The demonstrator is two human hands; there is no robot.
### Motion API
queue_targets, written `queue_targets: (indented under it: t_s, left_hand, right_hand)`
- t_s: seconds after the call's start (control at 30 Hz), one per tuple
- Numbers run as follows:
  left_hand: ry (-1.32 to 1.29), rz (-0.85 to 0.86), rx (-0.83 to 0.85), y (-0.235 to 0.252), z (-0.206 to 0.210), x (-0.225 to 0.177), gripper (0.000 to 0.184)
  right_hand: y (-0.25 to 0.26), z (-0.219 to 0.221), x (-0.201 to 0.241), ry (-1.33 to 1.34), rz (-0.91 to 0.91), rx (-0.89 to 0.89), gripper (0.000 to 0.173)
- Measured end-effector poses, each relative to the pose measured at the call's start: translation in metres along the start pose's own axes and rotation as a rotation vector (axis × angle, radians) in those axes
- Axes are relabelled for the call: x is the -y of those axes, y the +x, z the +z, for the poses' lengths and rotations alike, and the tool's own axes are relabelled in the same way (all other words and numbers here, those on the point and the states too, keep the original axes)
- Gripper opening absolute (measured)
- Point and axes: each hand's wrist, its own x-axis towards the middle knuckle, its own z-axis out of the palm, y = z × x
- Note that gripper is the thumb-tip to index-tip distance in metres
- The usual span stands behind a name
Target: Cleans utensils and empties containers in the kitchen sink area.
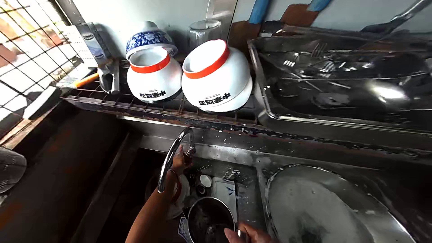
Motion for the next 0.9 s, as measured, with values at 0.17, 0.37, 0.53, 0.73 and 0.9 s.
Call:
queue_targets:
  t_s: [0.17,0.37,0.53,0.73,0.9]
  left_hand:
    - [0.079,0.025,0.274,-0.043,-0.091,0.036,0.067]
    - [0.027,-0.064,-0.374,-0.179,-0.192,0.105,0.059]
    - [-0.072,-0.111,-0.364,-0.263,-0.241,0.123,0.062]
    - [-0.14,-0.073,-0.275,-0.284,-0.271,0.108,0.067]
    - [-0.195,-0.034,-0.224,-0.292,-0.306,0.102,0.069]
  right_hand:
    - [0.036,0.085,-0.018,0.099,0.033,-0.196,0.031]
    - [0.034,0.172,-0.018,0.266,0.015,-0.213,0.027]
    - [0.045,0.168,-0.016,0.193,0.049,-0.399,0.027]
    - [0.03,0.212,0.004,0.14,0.04,-0.269,0.016]
    - [0.043,0.209,0.005,0.218,0.08,-0.393,0.029]
